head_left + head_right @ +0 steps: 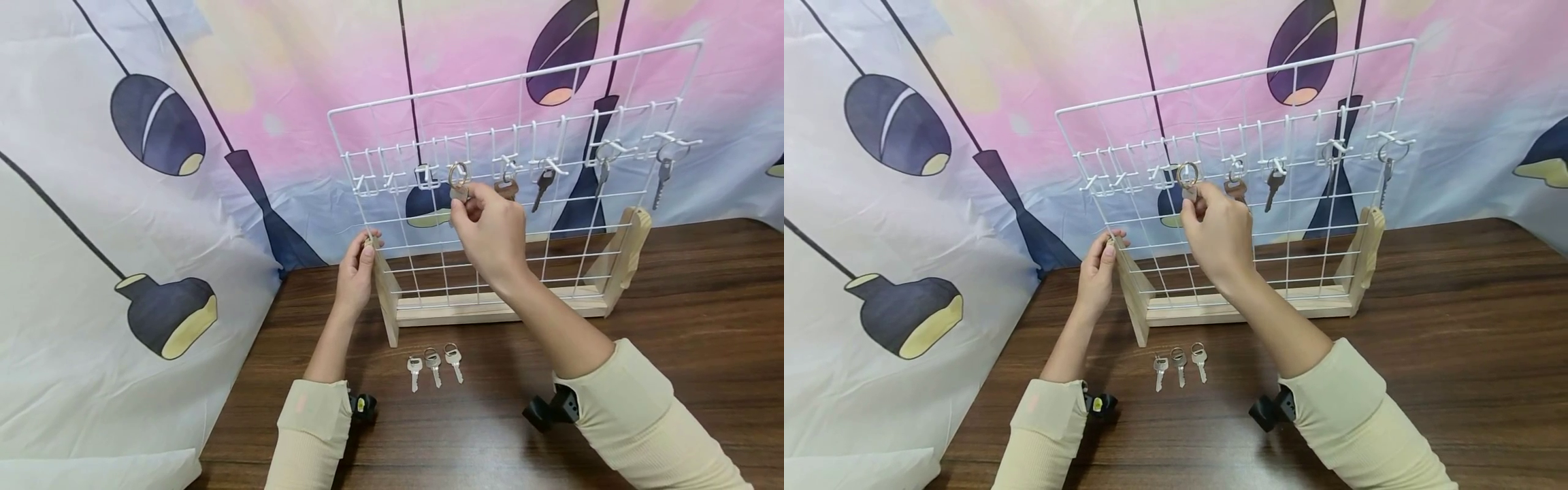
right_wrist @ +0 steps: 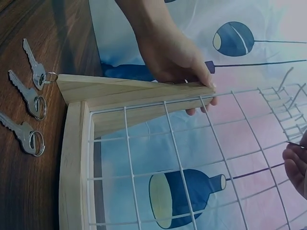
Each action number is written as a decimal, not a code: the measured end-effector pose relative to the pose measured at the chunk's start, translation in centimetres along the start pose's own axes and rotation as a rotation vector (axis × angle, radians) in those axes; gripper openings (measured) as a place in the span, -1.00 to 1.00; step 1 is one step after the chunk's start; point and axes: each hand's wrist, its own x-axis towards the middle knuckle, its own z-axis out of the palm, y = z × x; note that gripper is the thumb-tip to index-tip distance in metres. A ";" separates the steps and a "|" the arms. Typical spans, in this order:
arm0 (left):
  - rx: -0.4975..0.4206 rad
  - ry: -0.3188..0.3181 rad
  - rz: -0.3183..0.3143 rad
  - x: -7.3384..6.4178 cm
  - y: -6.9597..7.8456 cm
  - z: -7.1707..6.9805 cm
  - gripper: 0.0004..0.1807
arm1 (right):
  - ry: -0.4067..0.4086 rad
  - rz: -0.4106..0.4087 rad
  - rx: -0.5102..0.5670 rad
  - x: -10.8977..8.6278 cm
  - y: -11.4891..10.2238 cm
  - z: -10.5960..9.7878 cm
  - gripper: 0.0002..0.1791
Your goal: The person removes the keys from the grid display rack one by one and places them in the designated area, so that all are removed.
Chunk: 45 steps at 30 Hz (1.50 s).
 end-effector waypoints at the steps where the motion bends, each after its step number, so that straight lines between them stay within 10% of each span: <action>1: 0.001 0.002 -0.002 0.0 0.0 0.0 -0.69 | 0.006 -0.005 0.003 0.0 0.0 -0.1 -0.85; 24: -0.025 -0.006 -0.007 0.1 -0.3 0.0 -0.68 | 0.034 -0.160 0.025 -0.9 -1.5 -3.6 -0.89; 45: -0.022 0.002 -0.010 0.1 0.0 0.1 -0.69 | -0.182 -0.101 -0.039 -5.2 -0.3 -6.1 -0.92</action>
